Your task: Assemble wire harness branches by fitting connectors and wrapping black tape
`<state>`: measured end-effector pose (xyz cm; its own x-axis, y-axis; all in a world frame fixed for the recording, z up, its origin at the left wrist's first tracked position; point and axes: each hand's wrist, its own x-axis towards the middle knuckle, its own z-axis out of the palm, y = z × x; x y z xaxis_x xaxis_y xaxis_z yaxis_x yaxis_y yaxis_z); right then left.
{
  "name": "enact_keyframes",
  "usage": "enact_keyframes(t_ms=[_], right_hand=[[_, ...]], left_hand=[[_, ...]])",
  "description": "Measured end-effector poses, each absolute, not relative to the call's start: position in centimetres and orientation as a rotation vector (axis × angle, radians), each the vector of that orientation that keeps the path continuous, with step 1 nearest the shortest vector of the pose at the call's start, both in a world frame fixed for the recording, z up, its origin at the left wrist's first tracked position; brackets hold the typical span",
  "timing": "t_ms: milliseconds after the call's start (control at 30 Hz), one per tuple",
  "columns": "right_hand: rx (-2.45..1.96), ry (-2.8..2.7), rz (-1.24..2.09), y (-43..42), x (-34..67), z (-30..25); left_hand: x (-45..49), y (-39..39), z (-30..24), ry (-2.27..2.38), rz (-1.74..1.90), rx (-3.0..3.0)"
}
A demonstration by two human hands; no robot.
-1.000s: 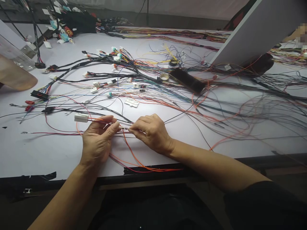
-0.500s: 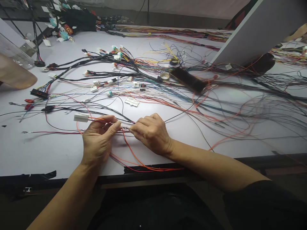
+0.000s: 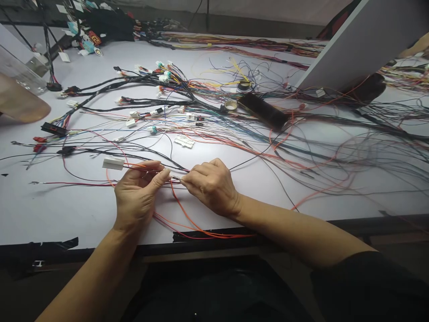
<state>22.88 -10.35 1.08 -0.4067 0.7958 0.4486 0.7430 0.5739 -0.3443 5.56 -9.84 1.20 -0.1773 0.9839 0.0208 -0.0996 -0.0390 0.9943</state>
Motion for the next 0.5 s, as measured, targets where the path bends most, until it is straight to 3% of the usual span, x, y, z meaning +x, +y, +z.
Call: enact_keyframes(t_ms=[500], right_hand=[[-1.206, -2.183, 0.071, -10.68, 22.67, 0.26]], left_hand=[[5.43, -9.89, 1.02, 1.314, 1.385, 1.195]])
